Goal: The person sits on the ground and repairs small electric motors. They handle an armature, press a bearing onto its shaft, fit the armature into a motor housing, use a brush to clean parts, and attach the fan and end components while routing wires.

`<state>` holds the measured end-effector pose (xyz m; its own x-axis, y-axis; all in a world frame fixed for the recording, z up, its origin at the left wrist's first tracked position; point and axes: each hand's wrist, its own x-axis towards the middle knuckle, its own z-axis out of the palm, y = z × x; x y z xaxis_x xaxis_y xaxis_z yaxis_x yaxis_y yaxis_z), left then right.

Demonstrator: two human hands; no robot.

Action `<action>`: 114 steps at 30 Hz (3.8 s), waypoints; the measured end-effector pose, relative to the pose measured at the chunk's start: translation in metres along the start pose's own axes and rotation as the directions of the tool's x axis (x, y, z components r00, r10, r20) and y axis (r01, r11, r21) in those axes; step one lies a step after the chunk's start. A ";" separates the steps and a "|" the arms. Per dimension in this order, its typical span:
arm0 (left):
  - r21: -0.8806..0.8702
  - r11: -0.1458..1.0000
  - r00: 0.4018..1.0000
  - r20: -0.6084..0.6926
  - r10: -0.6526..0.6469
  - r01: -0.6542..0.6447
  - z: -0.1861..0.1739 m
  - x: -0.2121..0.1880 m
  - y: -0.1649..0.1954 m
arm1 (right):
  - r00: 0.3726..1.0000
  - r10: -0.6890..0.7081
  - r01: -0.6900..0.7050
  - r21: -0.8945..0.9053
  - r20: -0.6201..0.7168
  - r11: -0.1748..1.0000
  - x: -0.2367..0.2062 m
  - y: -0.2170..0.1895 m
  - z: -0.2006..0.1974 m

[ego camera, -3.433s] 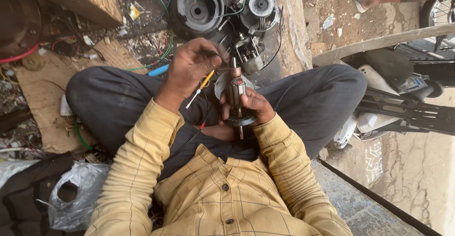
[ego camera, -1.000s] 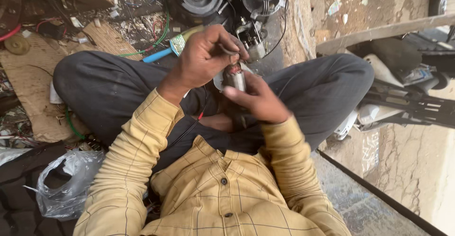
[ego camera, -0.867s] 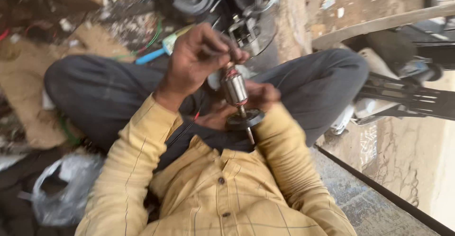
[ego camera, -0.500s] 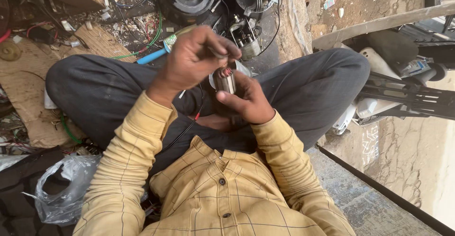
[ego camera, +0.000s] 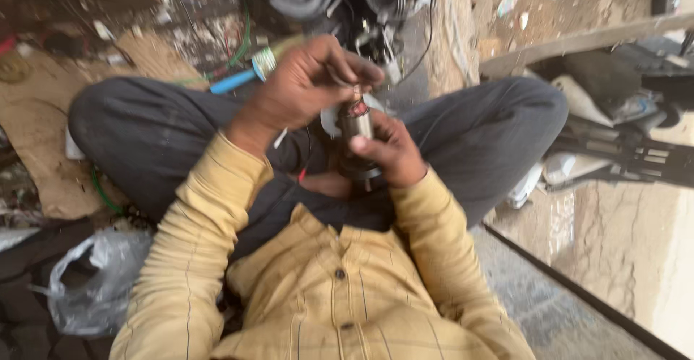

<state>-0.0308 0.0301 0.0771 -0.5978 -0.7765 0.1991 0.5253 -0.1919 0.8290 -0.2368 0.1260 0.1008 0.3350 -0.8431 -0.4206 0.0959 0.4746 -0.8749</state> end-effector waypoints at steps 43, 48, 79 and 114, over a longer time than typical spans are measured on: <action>-0.060 0.995 0.990 -0.122 0.068 -0.075 0.003 0.009 -0.017 | 0.985 -0.174 0.172 -0.179 0.002 0.969 0.006 -0.005 0.006; 0.009 0.995 0.988 -0.119 0.098 -0.097 0.023 -0.002 -0.012 | 0.942 -0.004 -0.207 0.586 0.337 0.783 0.003 0.010 -0.003; 0.111 0.991 0.982 -0.166 0.088 -0.070 0.037 -0.009 -0.019 | 0.999 0.016 -0.022 0.129 0.048 0.991 -0.010 -0.010 -0.013; -0.051 0.999 0.985 -0.170 0.004 -0.012 0.019 -0.005 -0.038 | 0.995 0.072 -0.081 0.129 0.071 0.988 -0.001 -0.011 -0.010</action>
<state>-0.0592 0.0522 0.0544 -0.4845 -0.8678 0.1104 0.5626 -0.2125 0.7989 -0.2471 0.1192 0.1085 0.4067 -0.7867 -0.4645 0.1883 0.5697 -0.8000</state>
